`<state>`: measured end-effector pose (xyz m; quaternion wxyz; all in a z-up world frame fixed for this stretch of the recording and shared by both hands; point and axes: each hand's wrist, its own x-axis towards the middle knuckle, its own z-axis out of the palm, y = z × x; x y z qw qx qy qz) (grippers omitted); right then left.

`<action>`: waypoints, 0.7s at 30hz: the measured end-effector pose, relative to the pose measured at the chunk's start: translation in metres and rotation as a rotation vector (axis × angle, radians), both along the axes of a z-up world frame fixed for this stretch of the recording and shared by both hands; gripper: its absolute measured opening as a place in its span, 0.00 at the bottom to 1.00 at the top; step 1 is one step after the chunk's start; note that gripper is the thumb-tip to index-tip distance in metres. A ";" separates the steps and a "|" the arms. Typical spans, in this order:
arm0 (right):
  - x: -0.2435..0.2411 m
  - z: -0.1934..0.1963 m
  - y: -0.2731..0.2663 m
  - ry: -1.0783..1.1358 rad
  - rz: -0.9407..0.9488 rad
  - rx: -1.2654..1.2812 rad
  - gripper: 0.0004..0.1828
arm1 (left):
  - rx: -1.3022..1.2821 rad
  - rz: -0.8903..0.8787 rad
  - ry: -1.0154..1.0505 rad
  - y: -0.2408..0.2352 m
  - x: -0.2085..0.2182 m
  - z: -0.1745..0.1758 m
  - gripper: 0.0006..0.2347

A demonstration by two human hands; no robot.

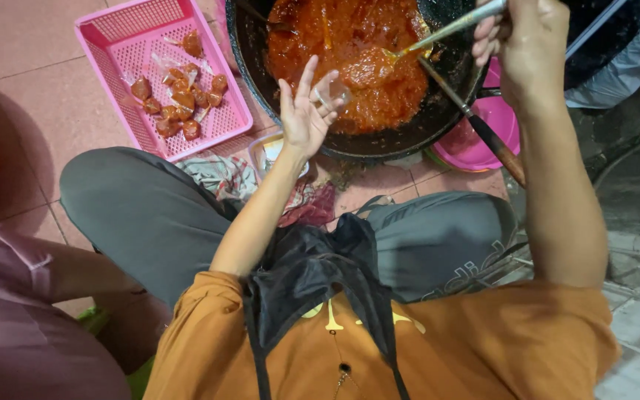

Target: Packing cooked food from a wok into small plastic bags.

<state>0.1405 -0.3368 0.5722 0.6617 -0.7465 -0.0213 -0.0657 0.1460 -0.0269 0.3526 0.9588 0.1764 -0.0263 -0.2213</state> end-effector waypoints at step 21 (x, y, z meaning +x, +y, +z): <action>-0.041 0.059 0.138 -0.591 0.154 -0.909 0.07 | 0.015 0.039 -0.029 0.013 -0.004 0.001 0.36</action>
